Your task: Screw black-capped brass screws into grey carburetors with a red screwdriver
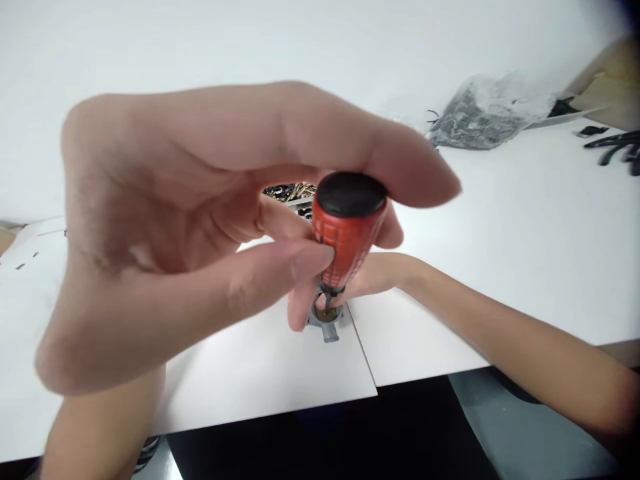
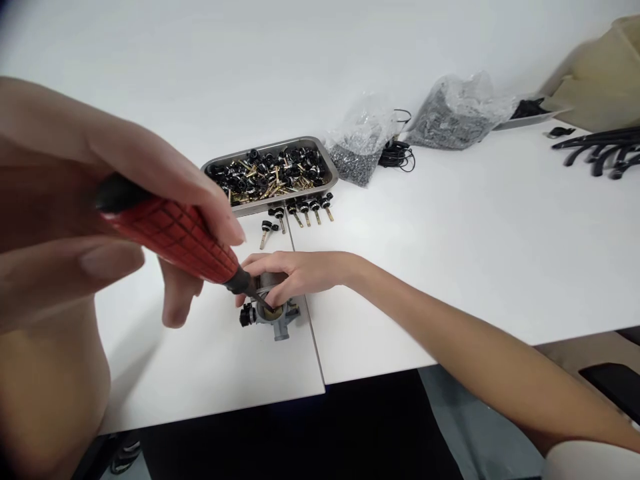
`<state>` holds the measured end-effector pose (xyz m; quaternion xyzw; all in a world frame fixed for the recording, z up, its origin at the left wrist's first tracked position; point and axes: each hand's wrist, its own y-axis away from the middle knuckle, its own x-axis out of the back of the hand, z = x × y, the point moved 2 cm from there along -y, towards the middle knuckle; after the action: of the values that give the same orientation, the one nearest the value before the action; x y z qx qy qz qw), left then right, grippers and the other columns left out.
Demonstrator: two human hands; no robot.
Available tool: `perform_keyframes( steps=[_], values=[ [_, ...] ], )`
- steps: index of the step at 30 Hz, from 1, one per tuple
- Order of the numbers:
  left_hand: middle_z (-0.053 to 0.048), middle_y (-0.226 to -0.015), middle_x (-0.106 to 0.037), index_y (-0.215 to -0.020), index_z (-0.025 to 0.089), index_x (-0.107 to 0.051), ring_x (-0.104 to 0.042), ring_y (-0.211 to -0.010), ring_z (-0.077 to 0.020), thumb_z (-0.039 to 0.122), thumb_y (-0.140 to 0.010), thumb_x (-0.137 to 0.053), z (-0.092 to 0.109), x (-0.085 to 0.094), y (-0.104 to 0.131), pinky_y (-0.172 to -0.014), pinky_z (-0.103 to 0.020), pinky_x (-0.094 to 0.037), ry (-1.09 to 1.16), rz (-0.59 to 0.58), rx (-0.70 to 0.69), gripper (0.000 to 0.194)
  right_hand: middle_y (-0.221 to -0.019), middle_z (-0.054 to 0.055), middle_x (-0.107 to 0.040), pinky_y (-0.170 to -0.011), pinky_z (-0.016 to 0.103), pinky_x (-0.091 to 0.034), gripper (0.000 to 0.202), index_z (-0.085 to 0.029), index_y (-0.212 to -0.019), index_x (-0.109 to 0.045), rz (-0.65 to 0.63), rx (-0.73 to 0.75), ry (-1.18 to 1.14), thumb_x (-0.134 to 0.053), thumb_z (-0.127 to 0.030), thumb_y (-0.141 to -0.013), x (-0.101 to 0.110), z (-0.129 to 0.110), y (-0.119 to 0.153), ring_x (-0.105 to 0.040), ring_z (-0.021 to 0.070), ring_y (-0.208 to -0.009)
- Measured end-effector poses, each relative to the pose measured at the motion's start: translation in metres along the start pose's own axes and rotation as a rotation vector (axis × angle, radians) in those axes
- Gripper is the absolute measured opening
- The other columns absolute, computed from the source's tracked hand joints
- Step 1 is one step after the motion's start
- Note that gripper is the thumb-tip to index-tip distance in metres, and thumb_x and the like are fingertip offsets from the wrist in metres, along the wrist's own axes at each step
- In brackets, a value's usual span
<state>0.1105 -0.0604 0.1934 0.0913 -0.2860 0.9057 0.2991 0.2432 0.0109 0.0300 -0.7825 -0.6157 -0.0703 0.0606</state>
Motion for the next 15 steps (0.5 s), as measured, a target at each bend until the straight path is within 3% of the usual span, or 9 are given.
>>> perform_keyframes(
  steps=[8,12,15],
  values=[
    [0.001,-0.078,-0.063,-0.116,0.023,-0.065,-0.07,-0.077,-0.0166,0.073,-0.086,-0.012,0.007,-0.008,-0.018,-0.053,-0.027,-0.053,0.062,0.084,-0.036,0.079,-0.136,0.006,-0.05,-0.111,0.027,-0.042,0.028,-0.012,-0.107,-0.065,0.068,-0.092,0.012,-0.059,-0.005,-0.081,0.0,0.0,-0.001,-0.05,0.0151,-0.126],
    [0.001,-0.074,-0.063,-0.116,0.017,-0.063,-0.068,-0.068,-0.0107,0.075,-0.082,-0.013,-0.002,-0.002,-0.015,-0.047,-0.016,-0.047,0.088,0.063,-0.076,0.084,-0.138,0.005,-0.05,-0.11,0.025,-0.042,0.03,-0.011,-0.11,-0.066,0.058,-0.079,-0.016,-0.061,-0.007,-0.081,0.0,0.004,-0.001,-0.049,0.0135,-0.127],
    [0.001,-0.073,-0.063,-0.113,0.015,-0.064,-0.066,-0.058,-0.0092,0.078,-0.079,-0.024,-0.01,-0.003,-0.009,-0.043,-0.016,-0.047,0.069,0.031,-0.024,0.083,-0.133,0.004,-0.054,-0.108,0.024,-0.043,0.028,-0.01,-0.106,-0.066,0.096,-0.094,-0.049,-0.062,-0.006,-0.079,-0.001,0.001,-0.001,-0.053,0.0112,-0.122]
  ],
)
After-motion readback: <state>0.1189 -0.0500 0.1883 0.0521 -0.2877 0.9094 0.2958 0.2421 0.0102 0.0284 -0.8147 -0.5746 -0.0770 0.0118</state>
